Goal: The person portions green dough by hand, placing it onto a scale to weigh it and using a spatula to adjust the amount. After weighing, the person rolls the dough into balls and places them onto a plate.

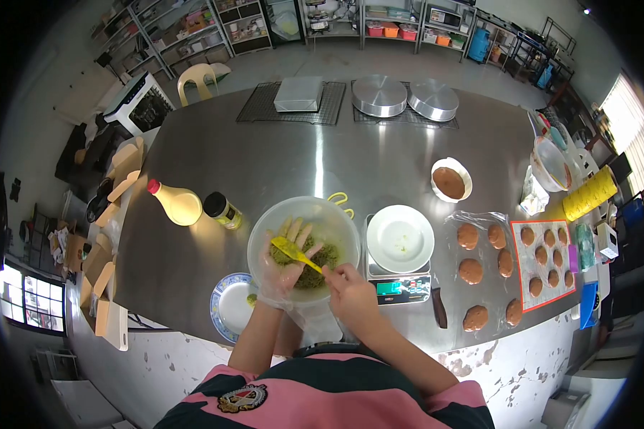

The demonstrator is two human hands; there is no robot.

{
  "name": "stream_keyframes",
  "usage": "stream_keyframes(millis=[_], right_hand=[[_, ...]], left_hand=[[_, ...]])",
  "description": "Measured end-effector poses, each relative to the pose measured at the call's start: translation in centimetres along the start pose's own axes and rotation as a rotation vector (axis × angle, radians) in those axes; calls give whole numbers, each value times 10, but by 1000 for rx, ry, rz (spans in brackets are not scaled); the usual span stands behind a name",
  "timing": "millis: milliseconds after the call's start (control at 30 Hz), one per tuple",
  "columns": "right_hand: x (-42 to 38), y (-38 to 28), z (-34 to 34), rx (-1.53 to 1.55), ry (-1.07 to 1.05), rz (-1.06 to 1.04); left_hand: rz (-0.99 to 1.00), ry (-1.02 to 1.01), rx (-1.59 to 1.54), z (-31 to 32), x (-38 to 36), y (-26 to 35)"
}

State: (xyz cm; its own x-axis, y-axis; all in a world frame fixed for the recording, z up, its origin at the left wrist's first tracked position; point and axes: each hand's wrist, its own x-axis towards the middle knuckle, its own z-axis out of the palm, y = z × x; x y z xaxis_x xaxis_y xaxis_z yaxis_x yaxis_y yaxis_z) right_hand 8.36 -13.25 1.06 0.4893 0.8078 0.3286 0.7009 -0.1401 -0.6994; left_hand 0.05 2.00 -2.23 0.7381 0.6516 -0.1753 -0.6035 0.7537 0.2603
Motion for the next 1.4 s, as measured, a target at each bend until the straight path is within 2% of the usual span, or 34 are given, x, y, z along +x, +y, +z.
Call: stream_keyframes(millis=[133,233,267,300,333,367,433,500,533,600,733,800,833,867,900,933,1033,1067,1133,1233,1300,1367,1400], right_hand=[[-5,0,1,-1,-38,-7],[2,7,-5,95,-56,20],[5,8,-8,228,-65,90],[7,8,-11,360,-74,160],[8,4,-14,360,-76,157],[9,-2,-19,289,-57,149],[10,-4,-19,216,-31,144],[9,-1,-15,-33,44,-57],[8,-1,-16,-34,45,-52],[9,-2,-19,-197,36,-171],[14,-14,-38,-231,-22,-182],[18,-21,-50,-225,-92,-42],[18,-18,-50,-223,-94,-46],[18,-14,-48,-114,-89,34],[18,-9,-45,-5,-83,115],[17,-5,-38,-5,-79,113],[4,-5,-21,92,-95,49],[0,-13,-16,110,-85,91],[-5,-23,-9,129,-76,134],[-9,-22,-4,169,-95,152],[-3,-11,-6,246,-91,93],[5,-5,-21,283,-100,129],[9,-5,-28,318,-114,164]], left_hand=[[85,-36,131,-6,3,-3],[126,-2,95,-6,2,-3],[129,0,97,-6,2,-2],[91,-28,-16,-3,1,0],[53,-58,-130,1,1,1],[54,-60,-131,5,1,1],[80,169,-8,17,1,1],[82,163,60,18,-1,0],[90,157,124,18,-1,0],[113,150,146,19,-3,-1],[191,137,235,15,-7,0],[222,114,204,14,-6,4],[252,87,174,14,-5,7],[257,85,174,13,-5,8],[230,48,7,13,-6,10],[199,10,-159,12,-6,10],[200,-99,-203,14,-6,4],[198,-97,-203,16,-6,0],[343,65,76,31,-7,-7],[380,40,122,25,0,-12],[370,37,104,26,-1,-11],[362,41,85,26,-3,-7],[258,-41,-36,24,-4,-1]])
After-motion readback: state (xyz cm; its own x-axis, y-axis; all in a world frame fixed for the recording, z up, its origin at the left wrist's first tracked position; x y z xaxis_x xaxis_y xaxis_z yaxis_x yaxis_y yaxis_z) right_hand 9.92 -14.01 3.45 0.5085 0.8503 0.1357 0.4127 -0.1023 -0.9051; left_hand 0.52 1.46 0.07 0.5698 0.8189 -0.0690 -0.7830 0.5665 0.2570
